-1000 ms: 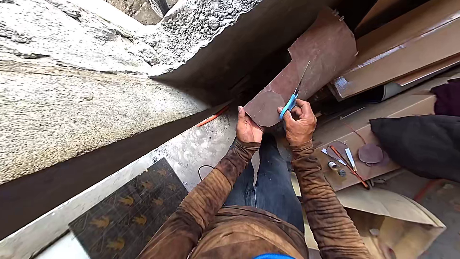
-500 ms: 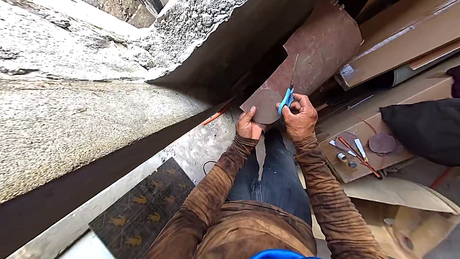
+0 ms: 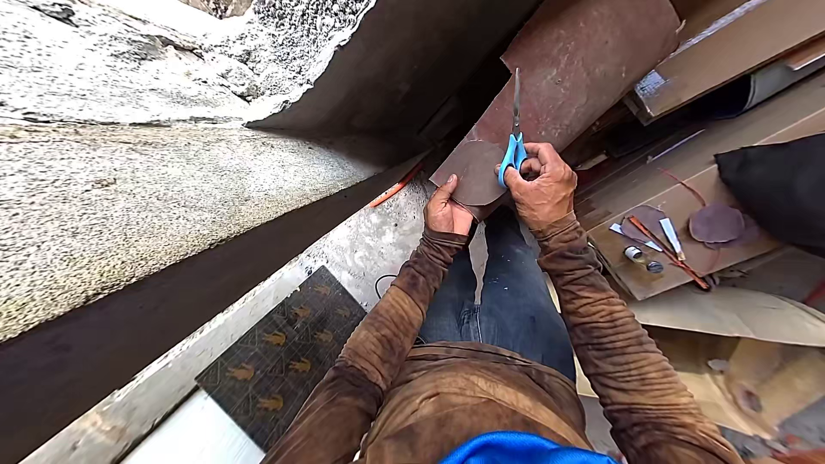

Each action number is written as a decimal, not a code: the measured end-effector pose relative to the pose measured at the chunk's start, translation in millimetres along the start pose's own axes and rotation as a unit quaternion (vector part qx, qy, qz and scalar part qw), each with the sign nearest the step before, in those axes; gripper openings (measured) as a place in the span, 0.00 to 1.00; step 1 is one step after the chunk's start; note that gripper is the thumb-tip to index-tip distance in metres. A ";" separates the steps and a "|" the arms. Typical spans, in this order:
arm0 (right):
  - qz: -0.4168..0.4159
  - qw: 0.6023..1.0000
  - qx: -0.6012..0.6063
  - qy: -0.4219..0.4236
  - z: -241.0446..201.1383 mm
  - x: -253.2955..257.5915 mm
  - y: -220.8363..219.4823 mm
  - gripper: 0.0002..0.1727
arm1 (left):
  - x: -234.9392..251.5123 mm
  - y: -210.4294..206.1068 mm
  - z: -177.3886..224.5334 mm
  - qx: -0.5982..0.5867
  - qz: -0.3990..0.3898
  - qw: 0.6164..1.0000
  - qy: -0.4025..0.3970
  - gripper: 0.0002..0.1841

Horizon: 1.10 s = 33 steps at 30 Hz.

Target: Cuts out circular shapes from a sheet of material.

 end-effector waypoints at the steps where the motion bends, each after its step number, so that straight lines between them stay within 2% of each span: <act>1: -0.001 1.000 -0.001 0.000 -0.6 -0.2 -0.4 0.24 | -0.6 -0.4 0.5 0.001 0.000 1.000 0.003 0.13; 6: 0.006 1.000 0.001 0.002 -1.2 -5.6 0.0 0.24 | -3.9 -8.9 2.8 0.019 -0.034 0.999 0.010 0.14; 8: 0.009 1.000 -0.001 0.002 -0.3 -6.1 0.7 0.25 | -3.0 -8.3 0.9 0.027 -0.022 0.999 0.018 0.16; 12: 0.005 1.000 0.009 -0.007 4.0 -7.2 1.2 0.25 | 3.7 -3.3 -3.6 0.007 0.030 0.999 0.023 0.13; 20: 0.010 1.000 -0.005 0.005 3.2 -7.6 -1.5 0.24 | 7.2 -1.5 -6.6 -0.022 0.032 0.998 0.040 0.15; 33: -0.002 1.000 0.016 -0.007 8.9 -12.0 2.8 0.24 | 9.8 1.4 -12.9 0.012 0.007 0.999 0.046 0.19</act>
Point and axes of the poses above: each hand's wrist, its own x-axis towards the middle knuckle, its own y-axis out of the back of the hand, z = x × y, the point moved 10 cm from there along x, towards the middle knuckle, and after that the axes turned 4 degrees about y, right-handed, at the moved point
